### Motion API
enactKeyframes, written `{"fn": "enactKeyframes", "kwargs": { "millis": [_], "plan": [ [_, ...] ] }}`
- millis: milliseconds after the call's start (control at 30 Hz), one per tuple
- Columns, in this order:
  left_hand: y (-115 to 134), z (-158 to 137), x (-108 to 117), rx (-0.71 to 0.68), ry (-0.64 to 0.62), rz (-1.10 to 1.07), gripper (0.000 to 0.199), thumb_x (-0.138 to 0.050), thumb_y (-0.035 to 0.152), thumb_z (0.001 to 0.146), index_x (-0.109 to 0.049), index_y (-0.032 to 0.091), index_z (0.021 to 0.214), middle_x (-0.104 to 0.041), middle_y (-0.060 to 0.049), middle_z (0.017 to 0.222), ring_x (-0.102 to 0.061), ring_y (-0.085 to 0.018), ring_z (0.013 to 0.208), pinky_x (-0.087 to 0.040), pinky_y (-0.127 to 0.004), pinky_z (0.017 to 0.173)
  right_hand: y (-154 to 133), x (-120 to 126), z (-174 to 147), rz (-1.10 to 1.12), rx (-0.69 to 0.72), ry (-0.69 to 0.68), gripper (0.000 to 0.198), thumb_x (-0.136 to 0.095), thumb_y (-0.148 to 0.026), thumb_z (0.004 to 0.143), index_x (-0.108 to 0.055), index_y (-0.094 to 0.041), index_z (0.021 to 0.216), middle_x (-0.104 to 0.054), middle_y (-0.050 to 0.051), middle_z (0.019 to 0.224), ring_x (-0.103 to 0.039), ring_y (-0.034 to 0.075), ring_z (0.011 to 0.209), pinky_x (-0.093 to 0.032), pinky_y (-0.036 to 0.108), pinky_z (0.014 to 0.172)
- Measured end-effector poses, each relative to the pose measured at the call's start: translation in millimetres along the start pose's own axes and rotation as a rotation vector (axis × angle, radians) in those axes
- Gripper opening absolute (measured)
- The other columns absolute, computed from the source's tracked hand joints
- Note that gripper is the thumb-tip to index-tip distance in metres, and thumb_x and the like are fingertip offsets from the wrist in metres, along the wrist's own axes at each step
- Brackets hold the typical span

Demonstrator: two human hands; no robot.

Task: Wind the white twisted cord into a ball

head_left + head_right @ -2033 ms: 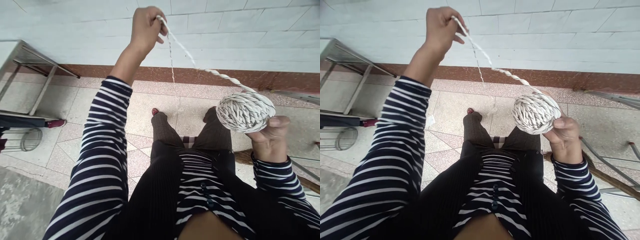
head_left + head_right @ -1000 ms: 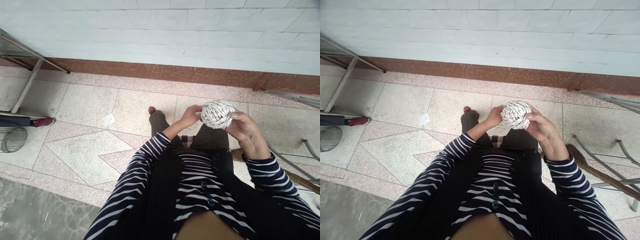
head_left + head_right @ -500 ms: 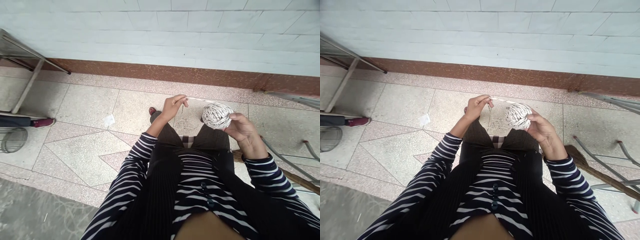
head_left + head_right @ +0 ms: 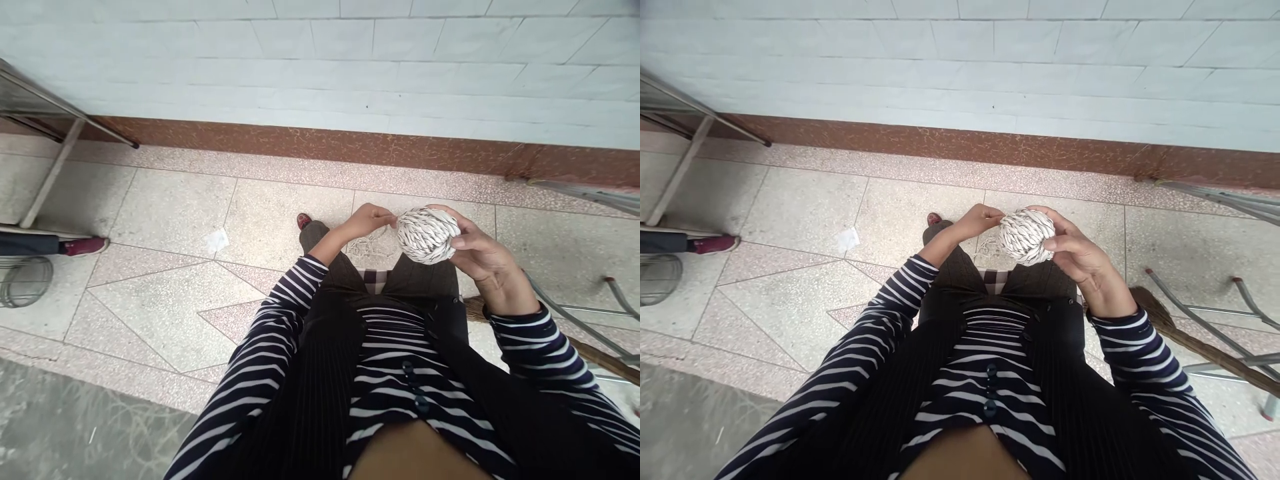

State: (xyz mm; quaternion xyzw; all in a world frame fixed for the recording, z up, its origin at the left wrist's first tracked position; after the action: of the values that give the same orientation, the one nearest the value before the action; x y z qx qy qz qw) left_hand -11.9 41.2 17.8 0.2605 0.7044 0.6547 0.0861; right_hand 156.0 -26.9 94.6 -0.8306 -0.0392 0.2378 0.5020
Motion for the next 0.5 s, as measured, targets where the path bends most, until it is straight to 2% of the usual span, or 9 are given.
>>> {"fn": "enactKeyframes", "kwargs": {
  "millis": [133, 233, 300, 400, 500],
  "plan": [
    [-3, -15, -1, -0.051, 0.161, 0.245, 0.019, -0.077, 0.036, 0.096, -0.086, 0.02, 0.094, -0.085, -0.009, 0.108, -0.078, -0.028, 0.11, -0.054, -0.039, 0.106, -2, 4, 0, 0.013, 0.014, 0.015, 0.069, -0.089, -0.033, 0.061, -0.074, -0.032, 0.128, -0.075, 0.006, 0.139, -0.062, 0.043, 0.145, -0.059, 0.062, 0.115],
    [-23, -23, -6, 0.017, 0.22, 0.254, 0.018, -0.074, 0.034, 0.098, -0.082, 0.018, 0.092, -0.083, -0.009, 0.105, -0.076, -0.025, 0.105, -0.056, -0.034, 0.1, -4, 7, 0, 0.028, 0.035, 0.052, 0.067, -0.085, -0.036, 0.065, -0.073, -0.033, 0.131, -0.076, 0.005, 0.138, -0.063, 0.043, 0.145, -0.061, 0.063, 0.112],
    [-45, -26, -6, 0.104, 0.272, 0.141, 0.022, -0.071, 0.034, 0.099, -0.079, 0.017, 0.087, -0.082, -0.007, 0.099, -0.074, -0.022, 0.096, -0.059, -0.031, 0.089, -6, 8, -2, 0.041, 0.04, 0.078, 0.067, -0.082, -0.035, 0.066, -0.072, -0.035, 0.132, -0.075, 0.004, 0.14, -0.062, 0.043, 0.147, -0.062, 0.063, 0.112],
    [-75, -28, -4, 0.233, 0.353, -0.173, 0.023, -0.072, 0.035, 0.099, -0.076, 0.015, 0.087, -0.079, -0.006, 0.093, -0.072, -0.017, 0.085, -0.06, -0.027, 0.075, -9, 7, -4, 0.059, 0.029, 0.099, 0.069, -0.081, -0.033, 0.063, -0.073, -0.035, 0.132, -0.075, 0.004, 0.142, -0.059, 0.043, 0.15, -0.063, 0.063, 0.111],
    [-76, -32, 7, 0.235, 0.391, -0.454, 0.021, -0.074, 0.032, 0.098, -0.075, 0.012, 0.098, -0.076, -0.005, 0.084, -0.073, -0.014, 0.08, -0.063, -0.027, 0.078, -12, 11, -4, 0.051, 0.05, 0.104, 0.067, -0.081, -0.034, 0.065, -0.073, -0.035, 0.131, -0.074, 0.004, 0.142, -0.059, 0.043, 0.15, -0.064, 0.063, 0.11]
  ]
}}
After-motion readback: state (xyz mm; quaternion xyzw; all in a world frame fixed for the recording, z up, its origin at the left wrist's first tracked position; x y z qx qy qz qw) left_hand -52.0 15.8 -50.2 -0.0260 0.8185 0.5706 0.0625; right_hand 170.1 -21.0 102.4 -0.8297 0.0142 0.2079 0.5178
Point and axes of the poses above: each hand's wrist, its own z-axis towards the middle knuckle, its own x-axis out of the back of the hand, y = z × x, the point moved 10 cm from there along z, towards the middle knuckle
